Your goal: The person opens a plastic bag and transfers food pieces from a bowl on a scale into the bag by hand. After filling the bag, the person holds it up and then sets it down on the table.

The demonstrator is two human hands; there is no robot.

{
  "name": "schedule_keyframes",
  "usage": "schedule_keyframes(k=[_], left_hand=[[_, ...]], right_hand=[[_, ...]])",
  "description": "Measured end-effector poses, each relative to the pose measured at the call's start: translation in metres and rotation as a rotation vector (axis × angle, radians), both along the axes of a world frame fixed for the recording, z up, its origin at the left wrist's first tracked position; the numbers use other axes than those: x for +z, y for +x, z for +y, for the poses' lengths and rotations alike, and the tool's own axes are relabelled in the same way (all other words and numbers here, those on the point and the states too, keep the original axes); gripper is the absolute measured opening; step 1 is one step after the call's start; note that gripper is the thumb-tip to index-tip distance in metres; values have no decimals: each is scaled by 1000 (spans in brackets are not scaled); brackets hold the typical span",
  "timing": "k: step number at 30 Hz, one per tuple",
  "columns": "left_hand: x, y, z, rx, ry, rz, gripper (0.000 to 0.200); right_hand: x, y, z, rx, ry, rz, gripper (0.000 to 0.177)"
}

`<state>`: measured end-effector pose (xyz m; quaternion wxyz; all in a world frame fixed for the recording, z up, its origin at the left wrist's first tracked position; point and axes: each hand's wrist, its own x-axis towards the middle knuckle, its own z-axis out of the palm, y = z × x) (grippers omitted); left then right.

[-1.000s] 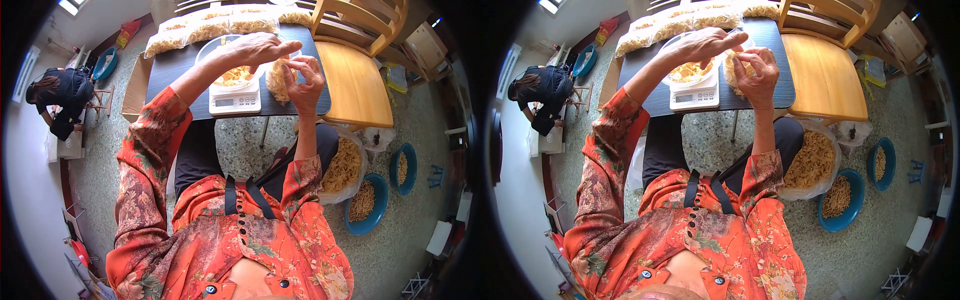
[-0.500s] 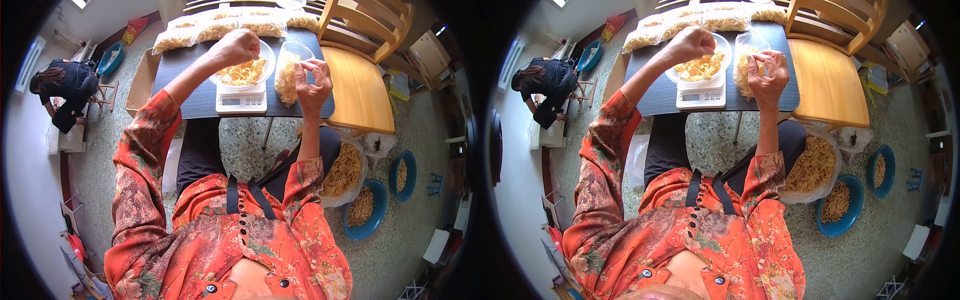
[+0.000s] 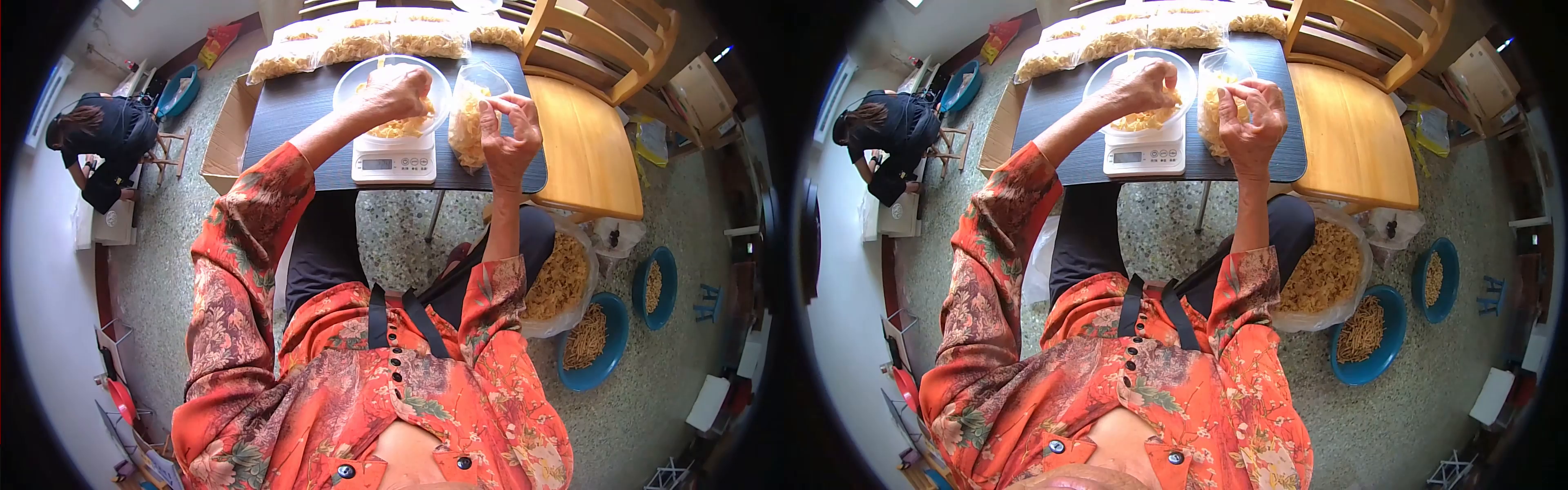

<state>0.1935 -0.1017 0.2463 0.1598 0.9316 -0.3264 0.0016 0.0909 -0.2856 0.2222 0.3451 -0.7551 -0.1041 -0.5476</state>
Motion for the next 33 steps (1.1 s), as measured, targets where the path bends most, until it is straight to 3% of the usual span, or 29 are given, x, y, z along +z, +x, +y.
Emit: schedule_keyframes(k=[5, 9, 11, 13, 15, 16, 20, 22, 27, 33], left_hand=[[11, 9, 19, -65, -284, 71, 21], [25, 7, 35, -12, -374, 112, 23], [35, 2, 44, 55, -567, 333, 23], [26, 11, 51, 21, -685, 365, 27], [21, 19, 56, 21, -1035, 756, 28], [22, 20, 60, 28, -1097, 890, 26], [15, 27, 65, 35, -1198, 1048, 25], [19, 28, 64, -66, -1256, 1184, 26], [41, 11, 34, -133, -1219, 1095, 28], [48, -4, -11, -241, -636, 209, 31]], right_hand=[[-1, 1, 0, -1, 8, -9, 12], [-1, 2, 3, 3, 17, -6, 12], [-1, 2, 4, 2, 23, -12, 12], [-1, 2, 6, -7, 31, -25, 11], [-2, 3, 7, -14, 28, -26, 11], [-3, 3, 7, -22, 24, -23, 11], [-5, 5, 6, -29, 5, 8, 11], [-3, 3, 7, 5, -32, -8, 12], [-1, 1, 10, 8, -115, -34, 14], [0, 0, 11, -9, -184, -72, 17]])
